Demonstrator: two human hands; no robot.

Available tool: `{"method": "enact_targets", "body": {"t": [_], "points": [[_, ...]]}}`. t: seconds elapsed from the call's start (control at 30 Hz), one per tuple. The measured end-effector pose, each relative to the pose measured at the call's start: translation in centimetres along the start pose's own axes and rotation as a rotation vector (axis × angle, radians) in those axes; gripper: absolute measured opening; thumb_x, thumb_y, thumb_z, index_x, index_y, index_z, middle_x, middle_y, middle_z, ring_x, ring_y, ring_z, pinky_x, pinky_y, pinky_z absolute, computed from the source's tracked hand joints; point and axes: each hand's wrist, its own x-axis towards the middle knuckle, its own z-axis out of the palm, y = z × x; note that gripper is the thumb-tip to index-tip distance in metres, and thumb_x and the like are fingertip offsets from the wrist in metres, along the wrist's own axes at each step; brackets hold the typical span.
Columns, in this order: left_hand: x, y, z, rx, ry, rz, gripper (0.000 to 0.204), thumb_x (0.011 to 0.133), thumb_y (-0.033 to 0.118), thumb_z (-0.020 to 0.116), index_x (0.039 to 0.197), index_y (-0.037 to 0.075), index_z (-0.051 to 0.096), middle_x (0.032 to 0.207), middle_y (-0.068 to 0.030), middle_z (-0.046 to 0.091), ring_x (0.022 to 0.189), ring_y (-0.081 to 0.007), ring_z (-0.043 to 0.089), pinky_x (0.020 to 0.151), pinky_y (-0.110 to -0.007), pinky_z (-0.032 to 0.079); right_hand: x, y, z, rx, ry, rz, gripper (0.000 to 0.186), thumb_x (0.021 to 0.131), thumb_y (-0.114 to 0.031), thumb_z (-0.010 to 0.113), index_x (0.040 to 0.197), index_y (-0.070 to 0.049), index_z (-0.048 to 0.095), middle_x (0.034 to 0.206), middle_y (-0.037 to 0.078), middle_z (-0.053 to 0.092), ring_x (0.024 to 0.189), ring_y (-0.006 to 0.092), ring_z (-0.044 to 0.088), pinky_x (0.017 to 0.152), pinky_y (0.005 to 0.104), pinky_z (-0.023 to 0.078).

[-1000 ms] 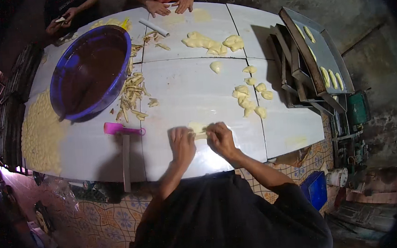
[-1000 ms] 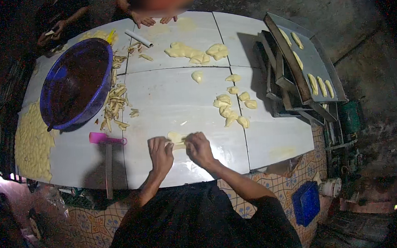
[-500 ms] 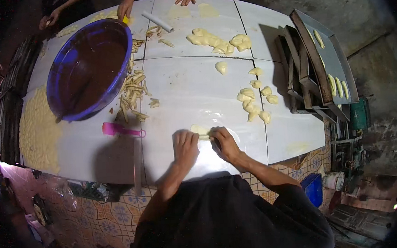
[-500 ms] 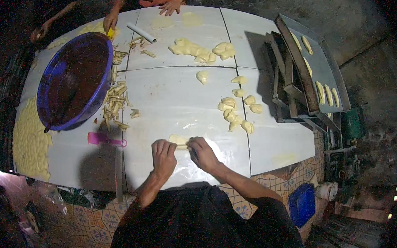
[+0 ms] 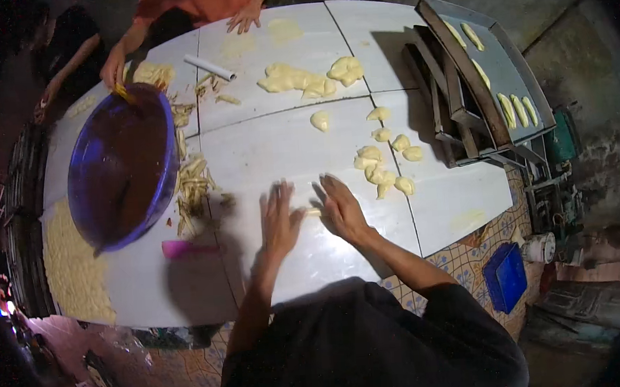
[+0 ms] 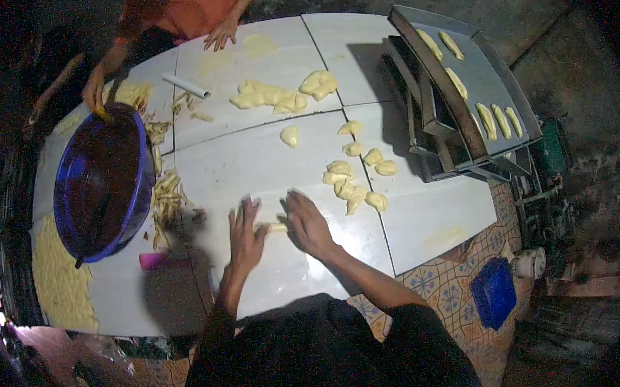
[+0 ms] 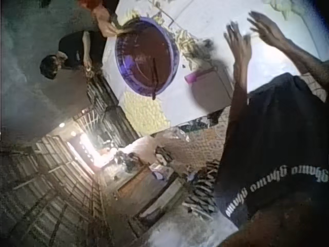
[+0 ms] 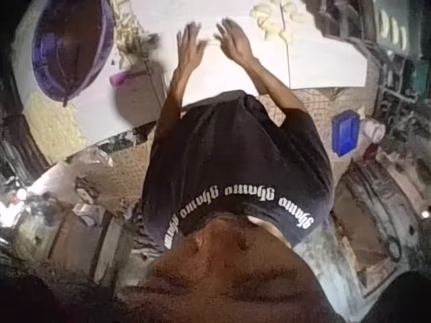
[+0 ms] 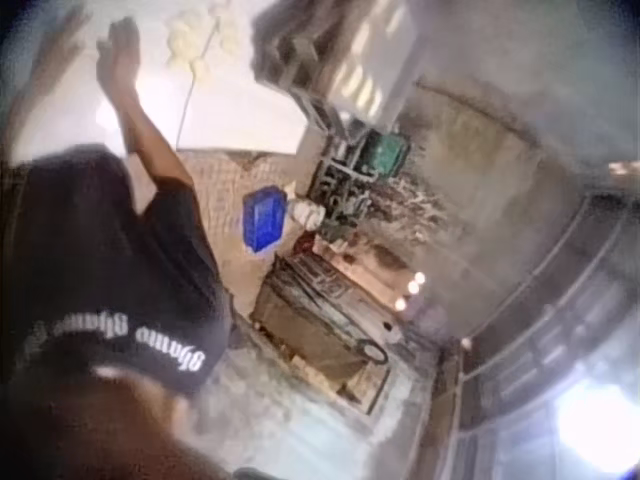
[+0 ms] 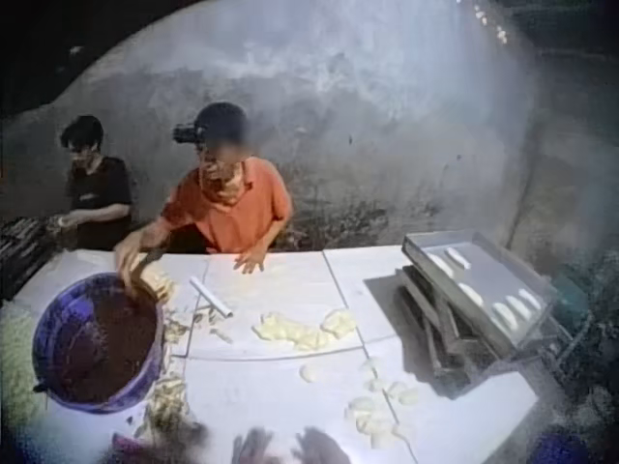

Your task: The person flattens dough pieces using a rolling pin and by hand, spreads filling onto the dough with a spatula, adds banana slices, and rolls the dough into pastries.

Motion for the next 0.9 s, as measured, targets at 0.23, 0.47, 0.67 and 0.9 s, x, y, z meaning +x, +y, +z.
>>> {"method": "enact_targets", "body": {"t": [0.23, 0.47, 0.67, 0.9], "points": [[-3.5, 1.9, -1.4, -0.190, 0.106, -0.101, 0.058, 0.083, -0.005, 0.069, 0.139, 0.003, 0.056, 0.114, -0.0140, 0.070, 0.120, -0.0344, 0.062, 0.091, -0.042, 0.054, -3.1, -1.7, 0.7, 0.072, -0.154, -0.039, 0.034, 0.090, -0.007, 0.066, 0.123, -0.003, 0.066, 0.121, 0.015, 0.067, 0.106, 0.0356, 0.062, 0.094, 0.0428, 0.052], [-14.2, 8.8, -3.6, -0.138, -0.383, -0.101, 0.046, 0.084, 0.001, 0.072, 0.129, 0.008, 0.066, 0.129, -0.0143, 0.067, 0.123, -0.0316, 0.060, 0.105, -0.043, 0.045, -11.9, -4.1, -6.0, 0.181, -0.772, -0.116, 0.056, 0.080, 0.010, 0.062, 0.135, -0.001, 0.060, 0.133, 0.016, 0.061, 0.129, 0.0340, 0.053, 0.108, 0.0394, 0.044], [-16.1, 9.1, -4.7, -0.238, 0.044, -0.179, 0.055, 0.088, -0.001, 0.070, 0.141, 0.008, 0.057, 0.144, -0.0194, 0.052, 0.136, -0.0385, 0.046, 0.115, -0.047, 0.039, -9.1, -0.3, -11.6, -0.077, -0.253, 0.177, 0.051, 0.087, 0.001, 0.061, 0.139, -0.002, 0.057, 0.143, 0.018, 0.054, 0.131, 0.0373, 0.051, 0.108, 0.0426, 0.044], [-21.9, -0.3, -3.3, 0.259, 0.127, -0.413, 0.055, 0.095, 0.017, 0.064, 0.147, 0.012, 0.050, 0.137, -0.0227, 0.052, 0.127, -0.0414, 0.048, 0.108, -0.052, 0.040, -4.7, 7.9, -11.8, -0.632, 0.123, 0.183, 0.037, 0.087, -0.008, 0.069, 0.123, -0.001, 0.064, 0.119, 0.022, 0.060, 0.111, 0.0430, 0.054, 0.091, 0.0484, 0.048]]}}
